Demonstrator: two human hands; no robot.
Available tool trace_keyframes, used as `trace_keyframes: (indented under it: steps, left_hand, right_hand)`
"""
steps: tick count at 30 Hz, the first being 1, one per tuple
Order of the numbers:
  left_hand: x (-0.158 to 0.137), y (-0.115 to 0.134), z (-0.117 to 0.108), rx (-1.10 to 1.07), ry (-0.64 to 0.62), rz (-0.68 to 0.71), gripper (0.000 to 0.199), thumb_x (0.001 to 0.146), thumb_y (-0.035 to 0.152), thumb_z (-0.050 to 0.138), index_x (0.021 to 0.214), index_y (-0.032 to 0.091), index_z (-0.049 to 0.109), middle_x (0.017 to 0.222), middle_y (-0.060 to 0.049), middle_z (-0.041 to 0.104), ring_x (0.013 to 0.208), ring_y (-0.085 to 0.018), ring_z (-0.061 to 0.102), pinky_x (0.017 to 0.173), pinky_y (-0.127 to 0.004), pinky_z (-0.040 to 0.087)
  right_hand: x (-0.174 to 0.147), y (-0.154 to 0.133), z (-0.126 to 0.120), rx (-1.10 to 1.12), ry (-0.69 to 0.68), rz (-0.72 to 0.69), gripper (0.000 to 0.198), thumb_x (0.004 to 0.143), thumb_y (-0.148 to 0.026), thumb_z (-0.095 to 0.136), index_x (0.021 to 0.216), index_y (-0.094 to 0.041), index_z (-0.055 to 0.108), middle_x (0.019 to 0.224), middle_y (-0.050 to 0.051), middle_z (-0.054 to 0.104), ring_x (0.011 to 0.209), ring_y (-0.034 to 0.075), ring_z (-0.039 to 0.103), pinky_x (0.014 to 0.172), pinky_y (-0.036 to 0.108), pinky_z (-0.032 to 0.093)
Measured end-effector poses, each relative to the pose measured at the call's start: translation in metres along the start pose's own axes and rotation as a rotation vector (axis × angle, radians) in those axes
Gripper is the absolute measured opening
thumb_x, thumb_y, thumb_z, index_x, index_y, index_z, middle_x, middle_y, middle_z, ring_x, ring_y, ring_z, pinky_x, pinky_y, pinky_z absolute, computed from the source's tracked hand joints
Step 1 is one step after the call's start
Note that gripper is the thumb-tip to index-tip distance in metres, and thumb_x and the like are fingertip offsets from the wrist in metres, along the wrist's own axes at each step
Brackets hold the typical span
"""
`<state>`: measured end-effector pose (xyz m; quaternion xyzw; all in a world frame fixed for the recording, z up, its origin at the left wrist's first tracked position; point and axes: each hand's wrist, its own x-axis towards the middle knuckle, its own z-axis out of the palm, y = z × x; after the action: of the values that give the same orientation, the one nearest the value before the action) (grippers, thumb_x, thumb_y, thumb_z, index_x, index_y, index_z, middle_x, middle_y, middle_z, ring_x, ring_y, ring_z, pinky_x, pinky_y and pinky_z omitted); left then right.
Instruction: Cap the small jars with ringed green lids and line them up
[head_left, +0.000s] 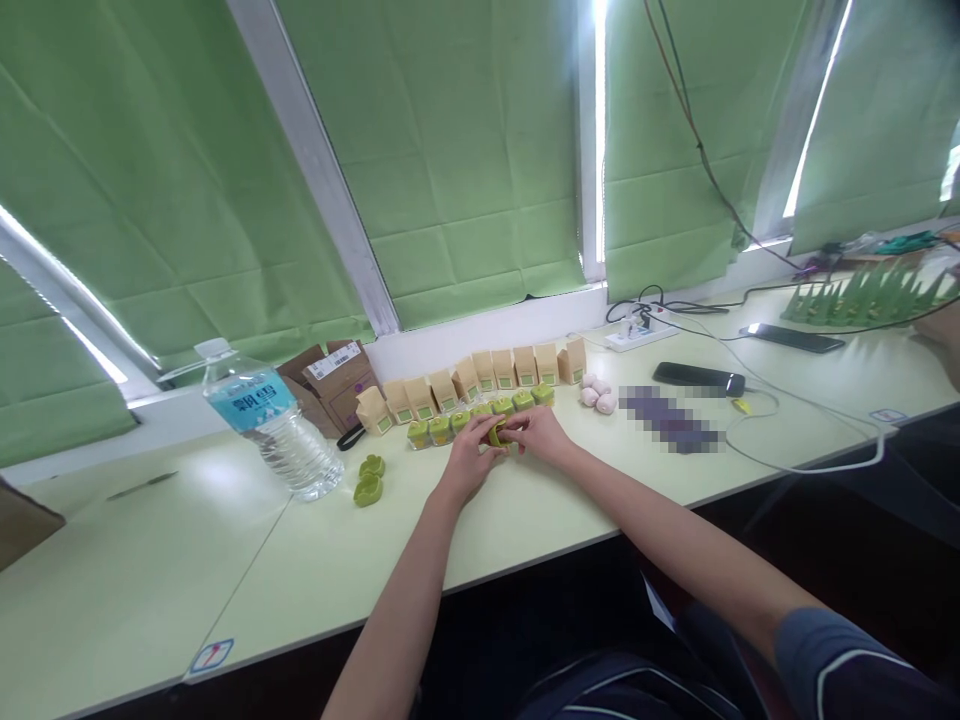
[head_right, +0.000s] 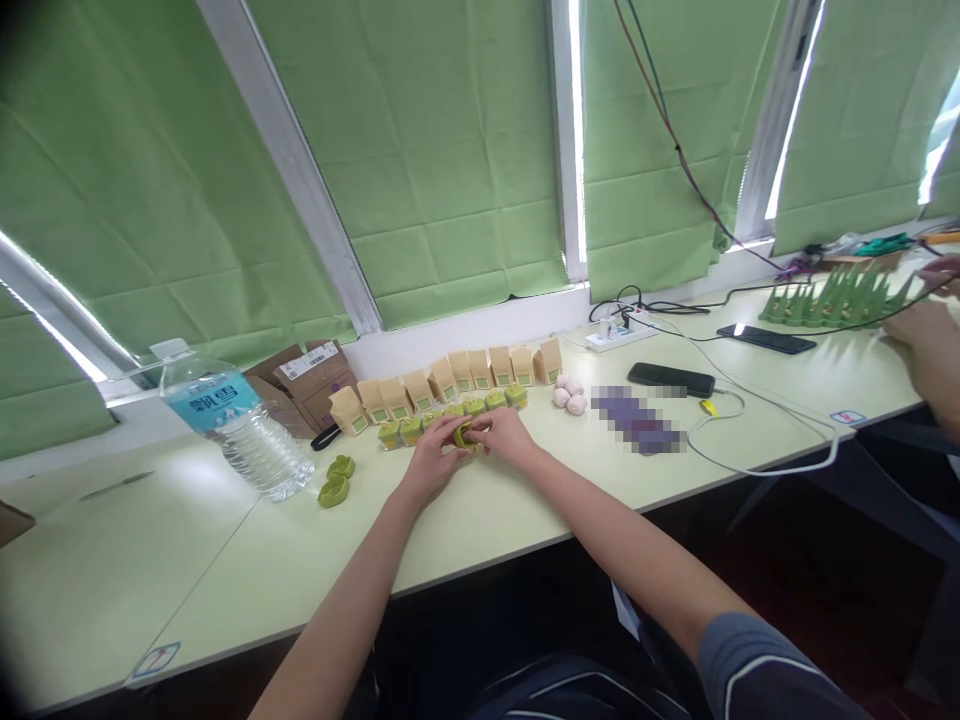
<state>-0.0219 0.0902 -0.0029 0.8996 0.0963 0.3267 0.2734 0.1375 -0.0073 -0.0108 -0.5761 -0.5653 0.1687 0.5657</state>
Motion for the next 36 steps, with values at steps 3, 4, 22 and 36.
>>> trace_keyframes:
  steps: [3, 4, 22, 36]
  left_hand:
    - [-0.001, 0.0, 0.0, 0.015, -0.007, 0.006, 0.056, 0.077, 0.007, 0.069, 0.128, 0.026, 0.062, 0.125, -0.008, 0.058, 0.116, -0.022, 0.057, 0.098, -0.04, 0.051]
    - [-0.001, 0.001, -0.001, 0.018, -0.007, 0.008, 0.055, 0.076, 0.007, 0.069, 0.128, 0.026, 0.062, 0.124, -0.008, 0.059, 0.115, -0.022, 0.057, 0.098, -0.04, 0.051]
    - [0.002, -0.005, 0.003, 0.004, 0.049, -0.038, 0.058, 0.077, 0.007, 0.067, 0.131, 0.025, 0.061, 0.125, -0.009, 0.058, 0.114, -0.022, 0.059, 0.096, -0.038, 0.054]
    - [0.002, -0.005, 0.006, -0.104, 0.055, -0.056, 0.058, 0.075, 0.007, 0.069, 0.129, 0.026, 0.062, 0.125, -0.008, 0.063, 0.109, -0.021, 0.063, 0.092, -0.039, 0.057]
  right_hand:
    - [-0.001, 0.004, 0.002, 0.018, -0.017, 0.011, 0.018, 0.077, -0.034, 0.07, 0.078, -0.019, 0.079, 0.073, 0.002, 0.075, 0.044, 0.01, 0.056, 0.046, 0.022, 0.046]
    - [-0.001, 0.005, 0.003, 0.018, -0.03, 0.01, 0.016, 0.077, -0.033, 0.07, 0.077, -0.019, 0.079, 0.073, 0.002, 0.075, 0.044, 0.01, 0.056, 0.046, 0.022, 0.046]
    - [0.002, -0.002, 0.001, -0.09, -0.036, -0.014, 0.013, 0.081, -0.025, 0.066, 0.087, -0.019, 0.076, 0.079, 0.002, 0.075, 0.051, 0.011, 0.064, 0.052, 0.022, 0.05]
    - [0.003, 0.006, 0.004, -0.02, 0.054, 0.037, 0.012, 0.077, -0.027, 0.069, 0.078, -0.016, 0.073, 0.074, 0.005, 0.074, 0.048, 0.013, 0.062, 0.046, 0.024, 0.052]
